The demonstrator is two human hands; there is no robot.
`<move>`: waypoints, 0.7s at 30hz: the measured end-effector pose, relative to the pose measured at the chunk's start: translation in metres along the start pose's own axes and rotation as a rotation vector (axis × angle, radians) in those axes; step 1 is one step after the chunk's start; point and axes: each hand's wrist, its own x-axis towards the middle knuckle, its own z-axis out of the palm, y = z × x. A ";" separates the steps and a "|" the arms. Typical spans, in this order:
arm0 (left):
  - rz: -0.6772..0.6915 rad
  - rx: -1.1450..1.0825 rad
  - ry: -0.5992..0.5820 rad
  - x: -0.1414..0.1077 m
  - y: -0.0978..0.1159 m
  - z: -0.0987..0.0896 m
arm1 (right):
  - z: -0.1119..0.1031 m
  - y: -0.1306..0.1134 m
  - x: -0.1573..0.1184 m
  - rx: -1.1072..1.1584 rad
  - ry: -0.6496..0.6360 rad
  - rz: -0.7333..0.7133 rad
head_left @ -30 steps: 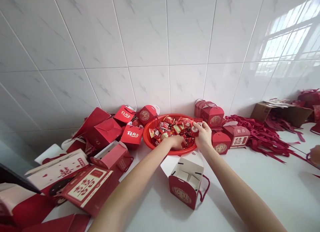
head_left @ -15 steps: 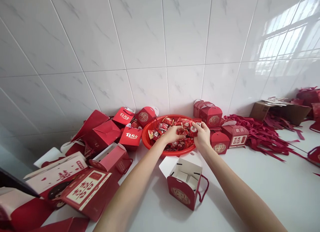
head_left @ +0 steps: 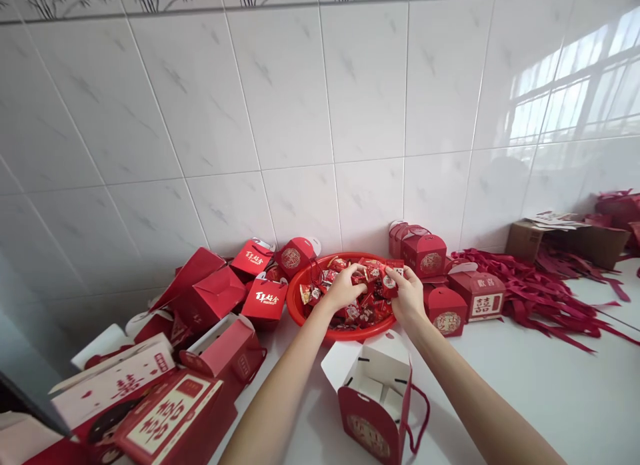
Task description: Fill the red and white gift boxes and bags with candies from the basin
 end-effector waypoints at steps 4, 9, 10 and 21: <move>-0.042 -0.210 0.022 -0.014 0.011 -0.010 | 0.003 -0.011 -0.001 0.005 -0.033 0.077; -0.036 -0.292 -0.335 -0.050 0.030 -0.032 | 0.014 -0.041 -0.012 -0.076 -0.180 0.068; -0.050 -0.261 -0.462 -0.056 0.034 -0.037 | 0.016 -0.049 -0.015 -0.118 -0.242 0.051; -0.287 0.546 -0.703 -0.104 0.078 -0.067 | 0.032 -0.112 -0.069 -1.083 -1.147 -0.149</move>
